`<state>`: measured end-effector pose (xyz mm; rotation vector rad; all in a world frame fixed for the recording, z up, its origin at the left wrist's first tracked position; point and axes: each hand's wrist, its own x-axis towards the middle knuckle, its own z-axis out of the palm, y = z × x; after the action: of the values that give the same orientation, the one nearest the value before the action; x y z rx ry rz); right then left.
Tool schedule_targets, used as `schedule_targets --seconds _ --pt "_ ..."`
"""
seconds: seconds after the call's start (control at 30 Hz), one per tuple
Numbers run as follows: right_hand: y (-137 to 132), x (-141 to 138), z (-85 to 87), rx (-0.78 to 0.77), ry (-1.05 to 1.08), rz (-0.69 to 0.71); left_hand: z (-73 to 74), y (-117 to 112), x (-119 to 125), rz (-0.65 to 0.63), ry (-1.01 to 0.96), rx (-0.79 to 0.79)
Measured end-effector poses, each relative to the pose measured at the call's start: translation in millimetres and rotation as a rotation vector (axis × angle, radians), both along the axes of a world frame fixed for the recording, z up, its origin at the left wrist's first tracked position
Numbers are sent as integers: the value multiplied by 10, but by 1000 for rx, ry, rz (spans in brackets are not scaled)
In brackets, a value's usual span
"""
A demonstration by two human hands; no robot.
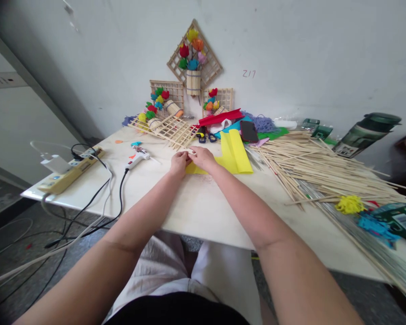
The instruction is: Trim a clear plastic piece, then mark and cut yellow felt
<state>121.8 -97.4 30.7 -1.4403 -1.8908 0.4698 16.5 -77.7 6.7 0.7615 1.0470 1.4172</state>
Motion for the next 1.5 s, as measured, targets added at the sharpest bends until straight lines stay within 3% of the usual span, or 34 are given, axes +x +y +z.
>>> schedule_targets --seconds 0.13,0.37,0.57,1.17,1.33,1.5 --pt "48 -94 -196 -185 651 -139 3 21 -7 -41 -28 -23" --pt "-33 -58 -208 -224 900 -88 28 -19 -101 -250 14 44" --pt "-14 -38 -206 -205 941 -111 106 -96 -184 -384 2 52" --pt "34 -57 -310 -104 851 -123 100 -106 -177 -385 44 36" --pt "43 -66 -319 -103 812 -162 44 -79 -131 -347 84 43" --pt "59 -70 -329 -114 813 -173 -47 -10 -56 -219 187 65"
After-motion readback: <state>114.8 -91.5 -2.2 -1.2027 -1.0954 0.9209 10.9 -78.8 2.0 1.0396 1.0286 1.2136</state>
